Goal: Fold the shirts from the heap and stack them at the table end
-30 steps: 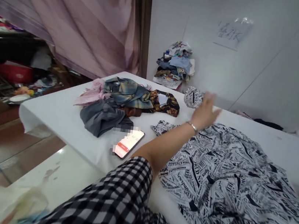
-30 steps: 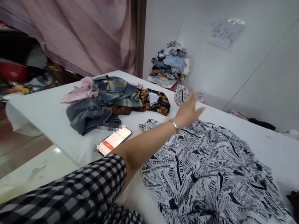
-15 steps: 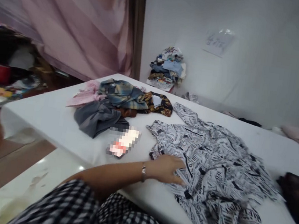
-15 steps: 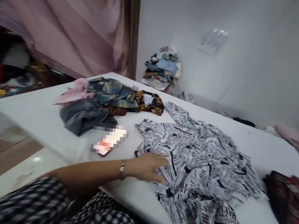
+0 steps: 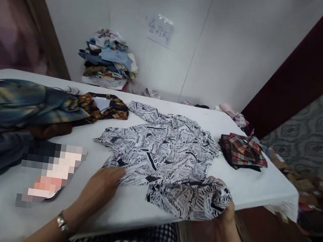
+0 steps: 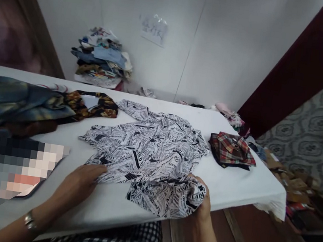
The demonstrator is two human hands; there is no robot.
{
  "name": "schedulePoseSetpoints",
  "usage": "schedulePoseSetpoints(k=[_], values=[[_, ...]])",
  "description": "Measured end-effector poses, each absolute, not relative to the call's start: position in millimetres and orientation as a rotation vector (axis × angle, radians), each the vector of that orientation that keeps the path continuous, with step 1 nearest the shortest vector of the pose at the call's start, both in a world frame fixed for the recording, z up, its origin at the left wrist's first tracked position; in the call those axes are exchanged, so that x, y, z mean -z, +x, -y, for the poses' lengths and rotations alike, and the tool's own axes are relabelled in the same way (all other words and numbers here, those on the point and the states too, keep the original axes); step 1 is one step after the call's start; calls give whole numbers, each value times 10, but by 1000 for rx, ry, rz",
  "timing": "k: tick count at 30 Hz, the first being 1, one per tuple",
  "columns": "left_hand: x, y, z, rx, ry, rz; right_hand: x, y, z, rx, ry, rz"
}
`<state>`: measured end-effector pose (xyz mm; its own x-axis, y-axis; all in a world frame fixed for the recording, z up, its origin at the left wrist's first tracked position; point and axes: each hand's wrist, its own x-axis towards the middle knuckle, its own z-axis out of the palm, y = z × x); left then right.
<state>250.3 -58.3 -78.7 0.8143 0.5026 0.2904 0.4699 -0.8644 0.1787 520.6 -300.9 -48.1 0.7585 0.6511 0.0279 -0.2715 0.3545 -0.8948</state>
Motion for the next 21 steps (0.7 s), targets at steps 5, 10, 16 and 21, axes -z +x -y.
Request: schedulePoseSetpoints(k=[5,10,16,21], values=[[708,2274,602,-843,2898,-779,519,5266,3273,-595,-1007,446],[647,2151,748,-1049,2841,-381,391,5381,3352,-523,-1084,478],[888,2025,597,-864,2886,-560,462,5435,3159,-537,-1293,338],[1039,1976,394,-636,2836,-675,473,5413,3058,-511,-1195,403]])
